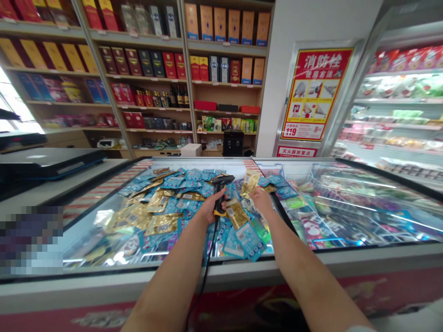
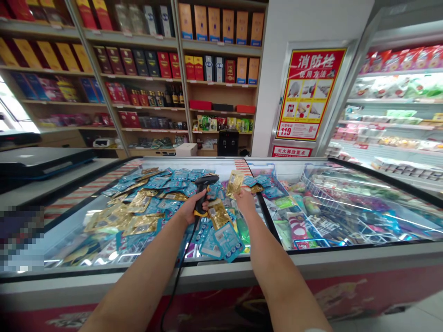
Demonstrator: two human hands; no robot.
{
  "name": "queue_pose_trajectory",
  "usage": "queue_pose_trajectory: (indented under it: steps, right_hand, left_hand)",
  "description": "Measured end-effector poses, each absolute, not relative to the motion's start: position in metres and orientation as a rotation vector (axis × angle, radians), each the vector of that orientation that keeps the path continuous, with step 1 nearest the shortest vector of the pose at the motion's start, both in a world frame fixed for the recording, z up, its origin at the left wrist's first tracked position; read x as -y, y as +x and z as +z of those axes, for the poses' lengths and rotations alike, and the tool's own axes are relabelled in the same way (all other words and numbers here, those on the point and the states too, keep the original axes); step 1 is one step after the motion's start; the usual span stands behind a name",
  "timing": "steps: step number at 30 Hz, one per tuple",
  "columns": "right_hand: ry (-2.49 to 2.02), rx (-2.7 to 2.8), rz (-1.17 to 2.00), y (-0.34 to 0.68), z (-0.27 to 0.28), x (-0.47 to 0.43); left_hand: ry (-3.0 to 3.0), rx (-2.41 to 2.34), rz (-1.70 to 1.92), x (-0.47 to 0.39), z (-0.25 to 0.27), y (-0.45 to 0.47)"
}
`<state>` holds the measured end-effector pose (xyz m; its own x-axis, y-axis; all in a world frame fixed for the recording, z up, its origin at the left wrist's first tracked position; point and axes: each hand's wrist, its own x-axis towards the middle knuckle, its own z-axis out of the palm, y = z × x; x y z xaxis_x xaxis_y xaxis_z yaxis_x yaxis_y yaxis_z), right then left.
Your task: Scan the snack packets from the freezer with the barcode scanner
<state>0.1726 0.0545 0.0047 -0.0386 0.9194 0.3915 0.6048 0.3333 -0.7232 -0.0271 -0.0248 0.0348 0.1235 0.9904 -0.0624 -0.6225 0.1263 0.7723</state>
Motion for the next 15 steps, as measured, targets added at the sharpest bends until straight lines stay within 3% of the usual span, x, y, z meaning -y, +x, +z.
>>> queue_pose_trajectory:
  steps: [15]
  right_hand:
    - [-1.347, 1.603, 0.508, 0.1729, -0.0015, -0.0587]
  left_hand:
    - [0.785, -0.655, 1.279, 0.0272, 0.0338, -0.0263]
